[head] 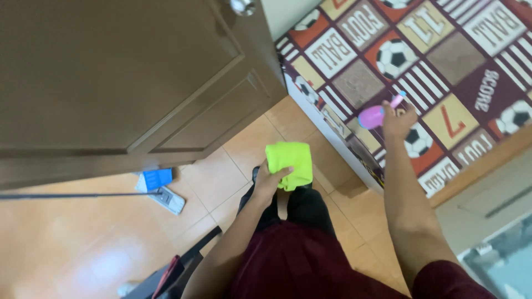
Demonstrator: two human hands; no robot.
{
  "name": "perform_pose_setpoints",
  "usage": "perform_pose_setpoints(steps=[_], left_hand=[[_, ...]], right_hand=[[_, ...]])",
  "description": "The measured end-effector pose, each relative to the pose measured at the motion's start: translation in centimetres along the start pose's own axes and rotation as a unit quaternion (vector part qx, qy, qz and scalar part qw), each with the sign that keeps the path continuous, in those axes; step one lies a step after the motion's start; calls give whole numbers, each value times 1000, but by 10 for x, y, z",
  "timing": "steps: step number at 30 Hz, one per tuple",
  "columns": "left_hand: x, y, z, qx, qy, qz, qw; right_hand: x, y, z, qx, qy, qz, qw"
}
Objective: The person cleans a brown wooden door using a pink spray bottle and a green cloth. They spray the cleaning solution onto the door surface and wipe it down thoroughly, covering the main panels, the door handle, and the edges.
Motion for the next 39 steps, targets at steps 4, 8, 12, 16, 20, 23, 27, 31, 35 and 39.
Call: perform_pose_setpoints(steps=[4, 8, 12, 16, 20, 23, 27, 31, 35, 39], left_hand=[[21, 7, 47, -69, -42, -16, 997], [44, 16, 88, -154, 23, -7, 988], [78, 2, 112, -208, 131, 8, 969], [96, -15, 119, -229, 212, 92, 946], [75, -29, 107, -175, 283, 159, 929], [40, -20, 106, 10, 457, 122, 881], [-21, 16, 137, 141, 551, 71, 819], [-48, 19, 178, 161, 530, 64, 830], [-47, -1, 237, 66, 442, 35, 894], [-69, 7, 295, -2, 363, 16, 932]], right_hand=[[-118, -53, -72, 85, 100, -39, 991], [-75, -28, -71, 109, 186, -66, 974], [26, 20, -52, 90, 260, 194, 942], [148, 103, -30, 298, 181, 319, 881], [314, 236, 18, 444, 41, 348, 825], [372, 322, 33, 442, -44, 298, 845], [429, 385, 36, 435, -272, 273, 814], [475, 442, 21, 513, -407, 250, 713], [524, 472, 6, 532, -415, 173, 718], [572, 469, -7, 423, -399, 253, 773]])
Point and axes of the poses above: each hand's wrist, its own y-axis away from the middle knuckle, its own z-axis out of the back of the hand, x = y × z, the point moved 7 cm from there along -y, towards the middle knuckle, and after that the axes turned 12 degrees about -x, right-handed, at the moved point
